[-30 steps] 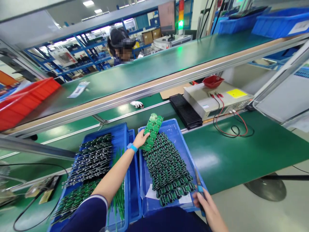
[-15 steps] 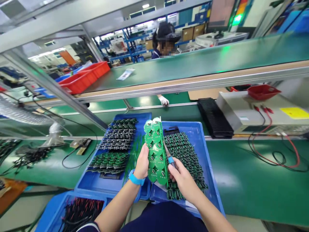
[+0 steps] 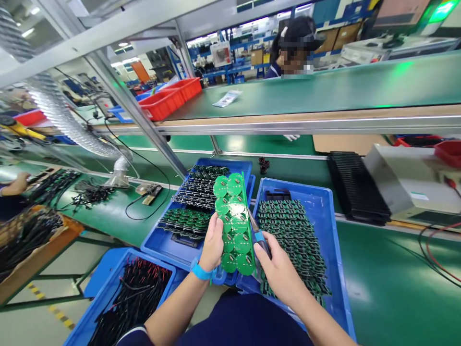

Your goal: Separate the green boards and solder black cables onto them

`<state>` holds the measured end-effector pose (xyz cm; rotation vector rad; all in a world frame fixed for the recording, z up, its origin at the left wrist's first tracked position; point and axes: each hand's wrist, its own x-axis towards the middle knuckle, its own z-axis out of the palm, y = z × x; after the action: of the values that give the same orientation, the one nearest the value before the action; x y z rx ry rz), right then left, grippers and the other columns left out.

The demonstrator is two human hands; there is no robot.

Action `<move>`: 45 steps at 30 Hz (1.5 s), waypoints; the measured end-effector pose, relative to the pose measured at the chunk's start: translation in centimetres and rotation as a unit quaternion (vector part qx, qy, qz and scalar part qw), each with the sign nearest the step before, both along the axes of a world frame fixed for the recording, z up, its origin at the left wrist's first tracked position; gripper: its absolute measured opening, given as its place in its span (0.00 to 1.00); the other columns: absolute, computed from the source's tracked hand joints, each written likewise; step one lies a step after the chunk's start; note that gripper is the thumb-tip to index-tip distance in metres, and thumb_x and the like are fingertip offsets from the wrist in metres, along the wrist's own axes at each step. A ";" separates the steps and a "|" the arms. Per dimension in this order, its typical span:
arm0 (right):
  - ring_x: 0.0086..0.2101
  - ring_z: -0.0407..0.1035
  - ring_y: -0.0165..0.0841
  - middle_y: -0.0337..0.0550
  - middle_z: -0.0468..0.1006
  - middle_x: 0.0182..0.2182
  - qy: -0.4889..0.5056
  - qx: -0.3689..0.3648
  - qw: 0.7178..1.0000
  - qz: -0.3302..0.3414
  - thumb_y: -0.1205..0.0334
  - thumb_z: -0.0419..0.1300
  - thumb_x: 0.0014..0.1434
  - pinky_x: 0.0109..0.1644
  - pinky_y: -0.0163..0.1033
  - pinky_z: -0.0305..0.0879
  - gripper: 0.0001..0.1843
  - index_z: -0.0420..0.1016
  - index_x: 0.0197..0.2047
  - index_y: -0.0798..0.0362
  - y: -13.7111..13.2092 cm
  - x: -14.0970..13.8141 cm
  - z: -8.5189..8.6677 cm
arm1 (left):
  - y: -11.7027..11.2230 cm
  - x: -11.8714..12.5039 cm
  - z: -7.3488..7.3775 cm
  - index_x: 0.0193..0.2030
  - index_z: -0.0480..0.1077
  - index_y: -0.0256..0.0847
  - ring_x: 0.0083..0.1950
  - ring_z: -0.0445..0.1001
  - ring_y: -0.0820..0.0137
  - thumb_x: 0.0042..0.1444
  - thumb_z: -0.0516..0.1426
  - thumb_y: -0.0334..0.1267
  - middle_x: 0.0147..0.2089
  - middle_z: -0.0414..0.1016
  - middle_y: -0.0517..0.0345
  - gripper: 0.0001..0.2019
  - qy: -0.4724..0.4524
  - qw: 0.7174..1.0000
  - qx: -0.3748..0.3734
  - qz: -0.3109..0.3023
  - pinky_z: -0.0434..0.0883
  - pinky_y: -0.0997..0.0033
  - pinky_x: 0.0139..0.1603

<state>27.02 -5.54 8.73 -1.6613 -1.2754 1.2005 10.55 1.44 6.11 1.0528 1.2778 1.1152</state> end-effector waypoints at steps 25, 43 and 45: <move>0.22 0.50 0.23 0.34 0.57 0.26 0.354 -0.099 0.922 0.119 0.46 0.50 0.57 0.22 0.31 0.46 0.16 0.59 0.40 0.49 1.6 -4.4 -1.7 | -0.5 -2.7 -0.9 0.48 0.67 0.38 0.31 0.75 0.67 0.54 0.54 0.53 0.37 0.76 0.54 0.22 -0.286 0.954 -0.092 0.001 0.74 0.64 0.37; 0.31 0.62 0.30 0.38 0.68 0.31 0.170 -0.094 0.973 0.123 0.46 0.52 0.55 0.35 0.37 0.59 0.20 0.63 0.44 0.51 5.9 -6.2 -1.5 | -1.1 -7.9 -3.6 0.57 0.62 0.43 0.65 0.53 0.64 0.55 0.53 0.52 0.64 0.56 0.56 0.25 -0.093 0.979 -0.064 0.172 0.53 0.65 0.65; 0.31 0.62 0.30 0.38 0.68 0.31 0.165 -0.090 0.975 0.122 0.46 0.51 0.55 0.35 0.37 0.59 0.20 0.63 0.44 0.51 6.3 -6.2 -1.3 | -1.2 -7.9 -3.8 0.58 0.60 0.43 0.65 0.52 0.65 0.55 0.53 0.52 0.64 0.55 0.56 0.25 -0.081 0.980 -0.071 0.165 0.52 0.65 0.66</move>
<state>20.79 0.78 7.48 -1.3761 -1.2116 1.7059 2.61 0.23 2.34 0.6434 1.4094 1.3075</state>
